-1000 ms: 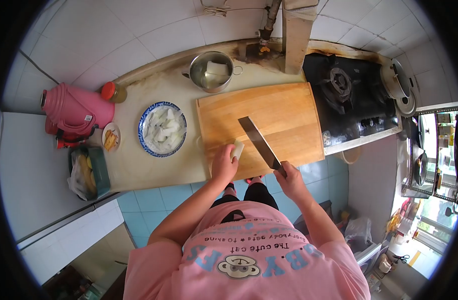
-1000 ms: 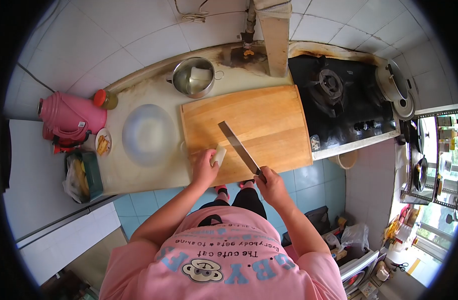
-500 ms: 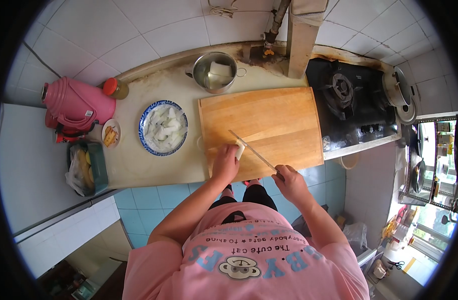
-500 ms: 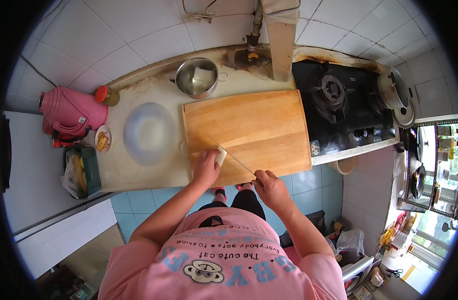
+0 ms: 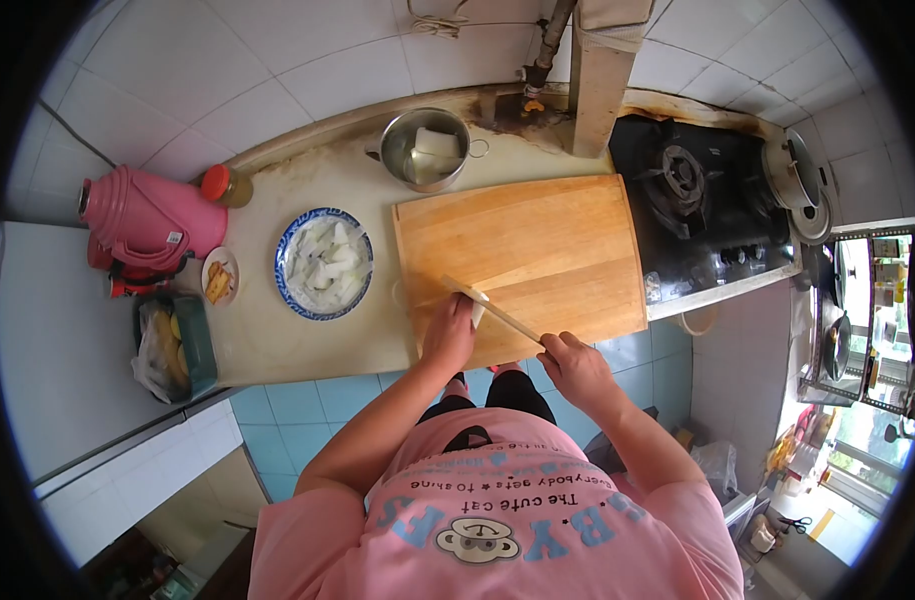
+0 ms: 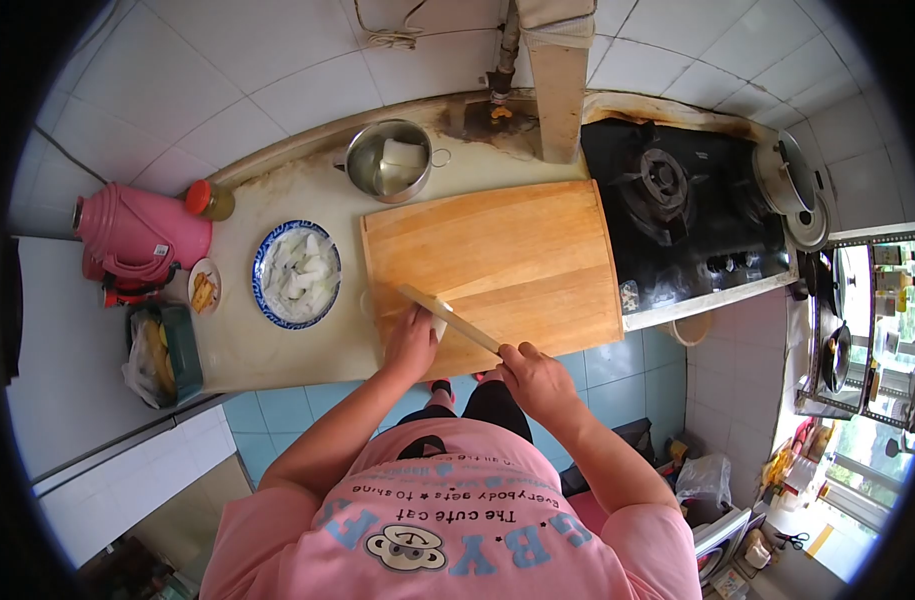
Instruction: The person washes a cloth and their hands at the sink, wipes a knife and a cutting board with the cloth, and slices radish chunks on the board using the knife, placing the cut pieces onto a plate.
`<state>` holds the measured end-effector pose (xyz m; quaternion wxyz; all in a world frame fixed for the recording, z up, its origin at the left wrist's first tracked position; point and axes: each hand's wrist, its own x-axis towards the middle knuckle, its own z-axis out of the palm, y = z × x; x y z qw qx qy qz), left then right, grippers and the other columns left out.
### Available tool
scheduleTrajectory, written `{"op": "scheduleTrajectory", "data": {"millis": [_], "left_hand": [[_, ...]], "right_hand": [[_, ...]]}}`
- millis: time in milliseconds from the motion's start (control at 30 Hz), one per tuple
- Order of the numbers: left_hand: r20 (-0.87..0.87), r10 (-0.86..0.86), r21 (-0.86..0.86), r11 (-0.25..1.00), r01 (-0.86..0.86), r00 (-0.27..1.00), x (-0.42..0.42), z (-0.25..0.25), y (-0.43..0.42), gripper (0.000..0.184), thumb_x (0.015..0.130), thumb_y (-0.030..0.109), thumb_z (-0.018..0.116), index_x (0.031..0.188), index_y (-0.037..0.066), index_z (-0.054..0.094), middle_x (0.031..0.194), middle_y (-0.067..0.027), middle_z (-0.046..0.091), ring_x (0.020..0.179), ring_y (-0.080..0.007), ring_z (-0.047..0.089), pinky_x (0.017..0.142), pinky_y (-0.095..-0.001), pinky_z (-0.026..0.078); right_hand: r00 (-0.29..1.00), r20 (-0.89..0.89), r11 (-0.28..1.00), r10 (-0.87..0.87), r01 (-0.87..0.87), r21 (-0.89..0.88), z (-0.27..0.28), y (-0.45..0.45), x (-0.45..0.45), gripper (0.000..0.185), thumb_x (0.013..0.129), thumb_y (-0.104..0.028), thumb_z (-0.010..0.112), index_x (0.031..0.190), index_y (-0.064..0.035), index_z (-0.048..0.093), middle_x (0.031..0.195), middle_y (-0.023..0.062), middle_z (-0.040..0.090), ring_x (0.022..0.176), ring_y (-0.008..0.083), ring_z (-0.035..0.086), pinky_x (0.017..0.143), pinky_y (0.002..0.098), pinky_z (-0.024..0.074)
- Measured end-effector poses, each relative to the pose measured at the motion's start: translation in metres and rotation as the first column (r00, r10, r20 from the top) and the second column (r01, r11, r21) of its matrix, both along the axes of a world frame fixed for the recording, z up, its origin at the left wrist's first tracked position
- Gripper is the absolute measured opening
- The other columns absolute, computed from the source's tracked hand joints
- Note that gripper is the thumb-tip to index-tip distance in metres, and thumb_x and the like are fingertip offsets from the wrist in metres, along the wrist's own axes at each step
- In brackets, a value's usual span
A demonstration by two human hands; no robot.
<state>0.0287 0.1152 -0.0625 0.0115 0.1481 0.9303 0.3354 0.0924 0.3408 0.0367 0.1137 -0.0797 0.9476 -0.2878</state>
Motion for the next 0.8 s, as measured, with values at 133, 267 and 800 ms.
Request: {"op": "scheduleTrajectory", "data": {"millis": [133,267,800], "left_hand": [[0.017,-0.006,0.032,0.999,0.006,1.0,-0.001,0.003,-0.001,0.037,0.075,-0.006,0.058,0.112,-0.001,0.058,0.107,-0.0199,0.059,0.1,-0.0402,0.059,0.085,-0.0471,0.051],[0.034,-0.036,0.045,0.998,0.035,0.999,0.0,-0.003,-0.005,0.039,0.075,-0.006,0.06,0.113,0.002,0.058,0.11,-0.0176,0.059,0.102,-0.0392,0.058,0.086,-0.0464,0.051],[0.03,-0.009,0.067,0.998,0.007,1.0,0.004,-0.004,-0.006,0.033,0.079,-0.003,0.059,0.111,0.004,0.056,0.108,-0.0181,0.058,0.101,-0.0403,0.058,0.085,-0.047,0.05]], "right_hand": [[0.998,-0.003,0.998,0.059,-0.059,-0.01,-0.005,-0.002,-0.007,0.02,0.092,-0.017,0.063,0.102,-0.0062,0.05,0.08,0.0159,0.06,0.071,0.0382,0.063,0.062,0.0469,0.0518],[0.993,0.008,0.993,0.119,-0.119,-0.009,-0.016,-0.005,-0.019,0.02,0.092,-0.015,0.063,0.101,-0.0046,0.048,0.078,0.0175,0.06,0.072,0.0389,0.064,0.062,0.047,0.0522],[0.999,-0.012,0.993,-0.044,0.042,-0.107,-0.04,-0.021,-0.021,0.02,0.091,-0.019,0.065,0.1,-0.0048,0.053,0.086,0.018,0.063,0.074,0.0403,0.064,0.063,0.0477,0.0522]]}}
